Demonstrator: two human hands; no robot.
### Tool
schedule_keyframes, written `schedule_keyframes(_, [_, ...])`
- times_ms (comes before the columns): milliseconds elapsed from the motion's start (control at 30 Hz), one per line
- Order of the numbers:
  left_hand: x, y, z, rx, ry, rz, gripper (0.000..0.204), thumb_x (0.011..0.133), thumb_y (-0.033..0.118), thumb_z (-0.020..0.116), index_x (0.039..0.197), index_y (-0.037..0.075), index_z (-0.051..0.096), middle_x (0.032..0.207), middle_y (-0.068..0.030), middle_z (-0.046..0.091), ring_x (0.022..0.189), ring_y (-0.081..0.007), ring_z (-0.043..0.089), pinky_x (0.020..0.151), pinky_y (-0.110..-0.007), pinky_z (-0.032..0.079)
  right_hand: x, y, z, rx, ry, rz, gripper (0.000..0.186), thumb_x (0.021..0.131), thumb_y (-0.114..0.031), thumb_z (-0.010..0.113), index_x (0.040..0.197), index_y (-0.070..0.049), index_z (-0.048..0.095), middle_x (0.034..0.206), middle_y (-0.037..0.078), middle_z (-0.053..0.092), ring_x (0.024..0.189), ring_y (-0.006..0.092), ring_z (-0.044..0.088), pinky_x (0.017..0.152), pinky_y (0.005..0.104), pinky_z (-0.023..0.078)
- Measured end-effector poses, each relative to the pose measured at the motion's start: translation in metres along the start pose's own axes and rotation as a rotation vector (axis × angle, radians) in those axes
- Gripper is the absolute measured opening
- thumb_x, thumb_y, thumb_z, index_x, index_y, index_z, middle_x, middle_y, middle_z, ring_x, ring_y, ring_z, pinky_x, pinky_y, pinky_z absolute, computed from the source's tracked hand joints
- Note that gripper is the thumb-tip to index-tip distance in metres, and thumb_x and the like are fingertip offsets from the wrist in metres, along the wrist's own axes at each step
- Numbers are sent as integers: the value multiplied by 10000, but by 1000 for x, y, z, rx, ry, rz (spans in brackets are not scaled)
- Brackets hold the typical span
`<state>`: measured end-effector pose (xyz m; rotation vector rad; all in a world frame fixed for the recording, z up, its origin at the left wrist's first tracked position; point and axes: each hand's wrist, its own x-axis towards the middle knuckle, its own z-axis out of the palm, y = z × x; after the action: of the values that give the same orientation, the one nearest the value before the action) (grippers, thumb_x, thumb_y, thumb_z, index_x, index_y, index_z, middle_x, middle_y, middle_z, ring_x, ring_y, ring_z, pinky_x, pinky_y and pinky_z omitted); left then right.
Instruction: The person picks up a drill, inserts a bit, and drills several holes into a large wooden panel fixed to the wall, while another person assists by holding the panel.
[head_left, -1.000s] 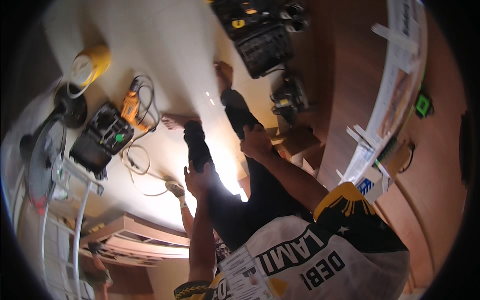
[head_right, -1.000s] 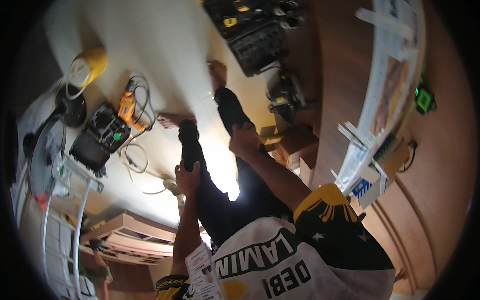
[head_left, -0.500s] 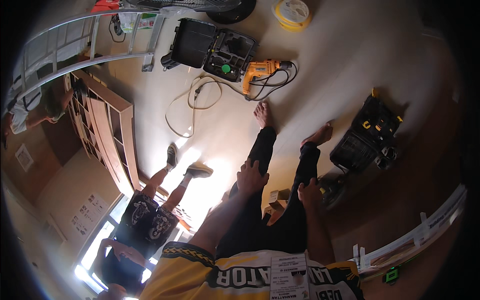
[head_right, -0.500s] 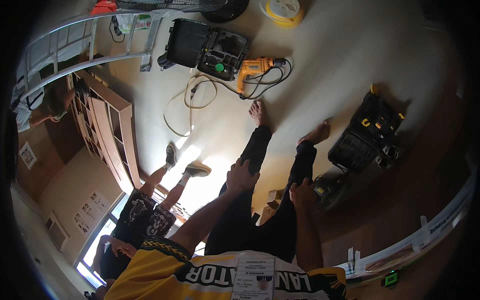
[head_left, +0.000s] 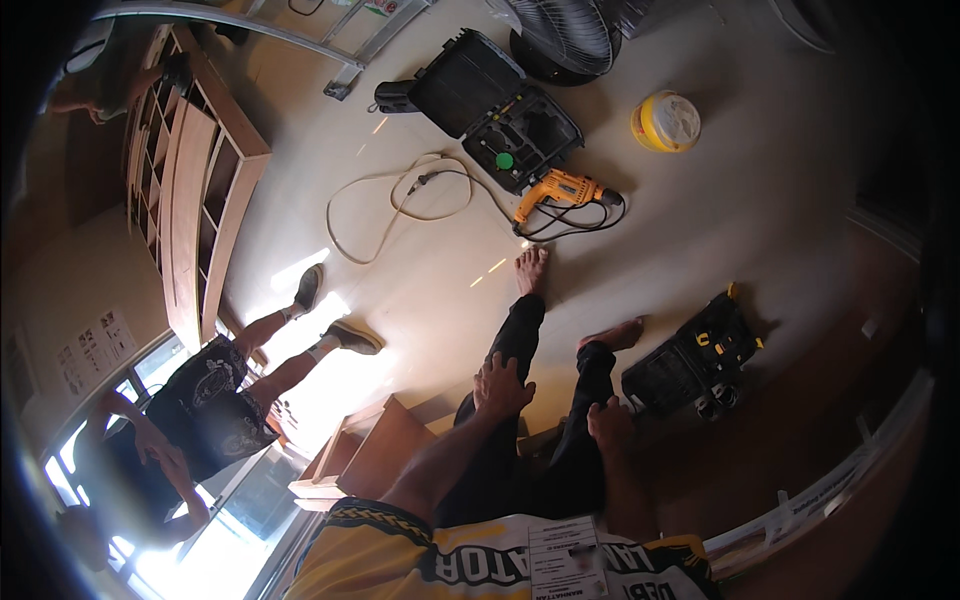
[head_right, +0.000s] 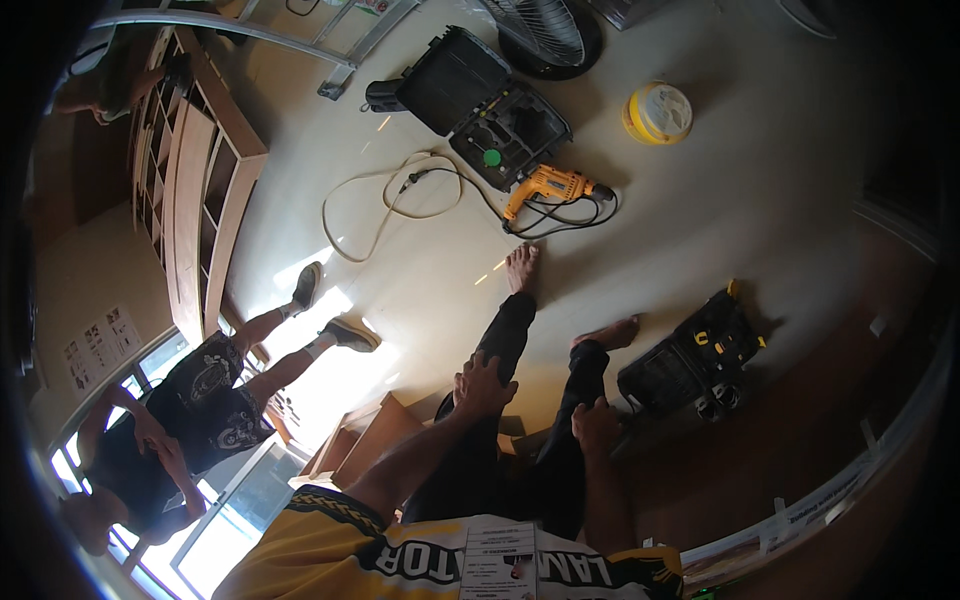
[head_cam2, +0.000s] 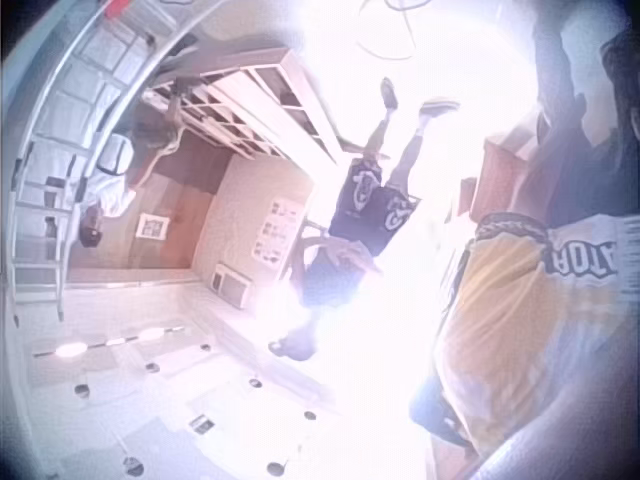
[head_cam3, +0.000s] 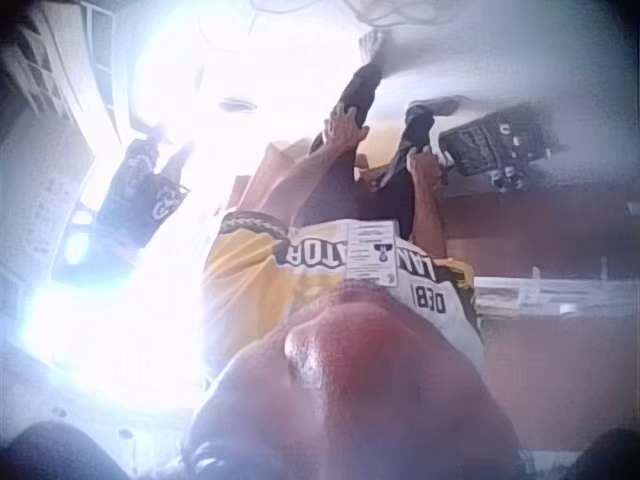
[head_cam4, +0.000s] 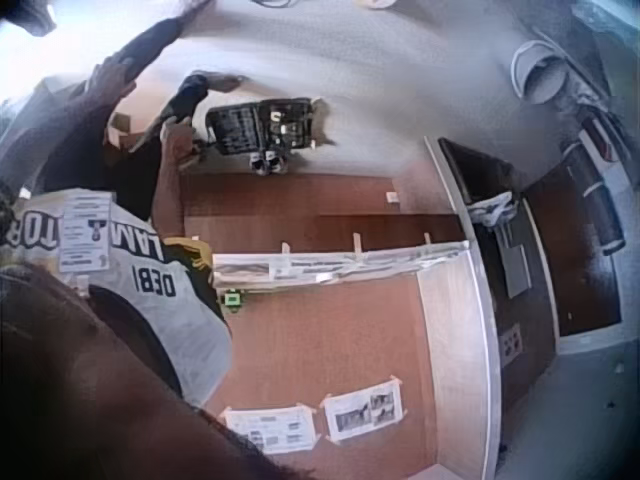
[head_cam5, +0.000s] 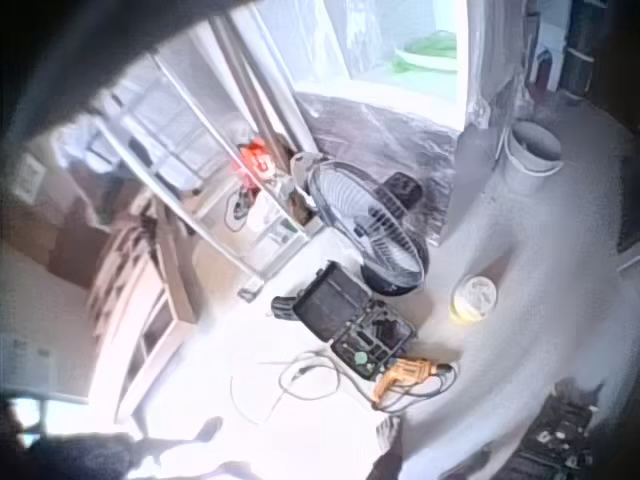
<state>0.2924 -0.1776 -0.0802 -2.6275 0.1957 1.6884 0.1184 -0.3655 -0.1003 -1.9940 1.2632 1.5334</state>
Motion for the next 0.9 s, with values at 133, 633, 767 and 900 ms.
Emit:
schedule_keyframes(133, [-2,-12,1,-110,62,-8,686,826,459,728,1343,37,573,1488,-257,450,1341,-440,482,1050,-602,441,3,-18,-17,-82,92,-107,457,946,-420,597,1238,-70,623,1197,232,678,1113,411,679,939,549,557])
schedule_keyframes(633, [-60,-24,70,-418,92,159,577,837,436,713,1351,183,648,1488,-187,497,1404,-398,454,1094,-580,435,-27,31,-59,-578,-128,-784,785,955,-656,528,1581,-194,426,1536,288,461,1403,495,471,1170,559,385])
schedule_keyframes(767, [-87,-29,72,-408,72,267,486,860,486,691,1251,202,742,1455,-161,583,1419,-352,469,1125,-553,434,-22,61,-88,-564,-350,-834,783,985,-659,495,1586,-165,413,1475,287,543,1368,437,531,1164,503,397])
schedule_keyframes(900, [-158,-76,28,-821,362,-2,444,899,479,663,1162,142,783,1143,-177,760,1101,-340,725,994,-476,553,-51,28,-113,-733,-224,-957,748,975,-672,481,1523,-163,495,1417,276,592,1339,460,540,1112,504,436])
